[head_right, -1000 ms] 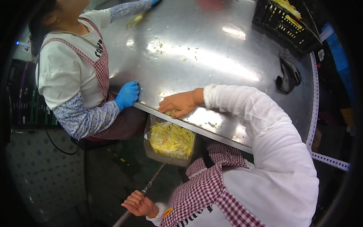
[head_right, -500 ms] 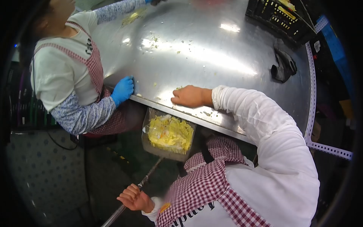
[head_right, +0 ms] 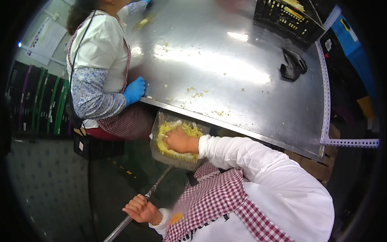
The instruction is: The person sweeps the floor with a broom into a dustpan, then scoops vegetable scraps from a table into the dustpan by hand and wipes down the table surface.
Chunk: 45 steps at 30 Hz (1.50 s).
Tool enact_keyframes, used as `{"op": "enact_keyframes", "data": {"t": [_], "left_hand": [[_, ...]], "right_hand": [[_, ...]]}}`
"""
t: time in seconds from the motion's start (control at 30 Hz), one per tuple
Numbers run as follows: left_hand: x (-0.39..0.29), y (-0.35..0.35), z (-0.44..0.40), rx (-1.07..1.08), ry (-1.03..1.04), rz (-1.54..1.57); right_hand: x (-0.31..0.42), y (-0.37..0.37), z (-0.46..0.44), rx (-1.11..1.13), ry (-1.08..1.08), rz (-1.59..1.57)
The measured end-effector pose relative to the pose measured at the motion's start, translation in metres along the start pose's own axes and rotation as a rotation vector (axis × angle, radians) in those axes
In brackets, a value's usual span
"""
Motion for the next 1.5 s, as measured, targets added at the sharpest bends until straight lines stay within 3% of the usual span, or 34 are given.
{"op": "enact_keyframes", "data": {"t": [0.1, 0.2, 0.33, 0.4, 0.47, 0.53, 0.63, 0.8, 0.9, 1.0, 1.07, 1.13, 1.23, 1.27, 1.3, 1.4, 1.47, 1.5], "left_hand": [[-0.002, -0.005, 0.007, -0.022, 0.007, -0.007], [-0.003, -0.005, 0.006, -0.034, 0.004, -0.016], [-0.002, 0.001, 0.000, -0.035, -0.008, -0.030], [-0.006, 0.011, -0.009, -0.032, -0.027, -0.074], [-0.006, 0.017, -0.016, -0.070, -0.061, -0.067], [-0.006, 0.021, -0.020, -0.070, -0.070, -0.090], [-0.005, 0.031, -0.030, -0.069, -0.092, -0.122], [-0.005, 0.051, -0.046, -0.078, -0.123, -0.168], [-0.001, 0.061, -0.052, -0.076, -0.128, -0.206], [0.002, 0.068, -0.055, -0.121, -0.134, -0.245], [0.003, 0.075, -0.056, -0.146, -0.146, -0.284], [0.005, 0.071, -0.054, -0.129, -0.144, -0.278], [0.008, 0.068, -0.047, -0.199, -0.127, -0.274], [0.008, 0.078, -0.048, -0.194, -0.143, -0.226], [0.009, 0.085, -0.051, -0.189, -0.170, -0.183], [0.021, 0.085, -0.058, -0.195, -0.210, -0.180], [0.025, 0.087, -0.064, -0.196, -0.238, -0.190], [0.027, 0.086, -0.067, -0.189, -0.245, -0.196]], "right_hand": [[0.008, -0.008, 0.004, -0.126, -0.084, -0.121], [0.016, -0.024, 0.006, -0.139, -0.130, -0.380], [0.004, -0.063, 0.002, -0.065, -0.149, -0.409], [-0.019, -0.115, -0.002, -0.426, -0.137, -0.607], [-0.081, -0.132, 0.001, -0.513, 0.009, -0.252], [-0.115, -0.166, 0.011, -0.343, 0.473, 0.127], [-0.144, -0.155, 0.016, -0.148, 0.647, 0.033], [-0.138, -0.105, -0.029, -0.161, 0.335, -0.043], [-0.152, -0.091, -0.052, -0.040, 0.377, -0.044], [-0.170, -0.080, -0.091, -0.009, 0.305, -0.205], [-0.167, -0.072, -0.123, 0.150, 0.262, -0.422], [-0.160, -0.065, -0.148, 0.002, 0.021, -0.044], [-0.167, -0.035, -0.163, -0.009, -0.080, -0.108], [-0.173, -0.023, -0.164, 0.049, -0.103, -0.220], [-0.173, -0.027, -0.159, 0.184, -0.163, -0.094], [-0.176, -0.045, -0.115, 0.065, -0.346, -0.213], [-0.179, -0.060, -0.084, 0.226, -0.329, -0.170], [-0.180, -0.074, -0.067, 0.153, -0.338, -0.134]]}}
Point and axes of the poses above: each hand's wrist, its own z-axis away from the middle knuckle, its own y-axis out of the palm, x = y × z, the point moved 4 cm from there along -z, towards the middle knuckle, and after that the axes turned 3 degrees about -x, right-handed, at the moved point
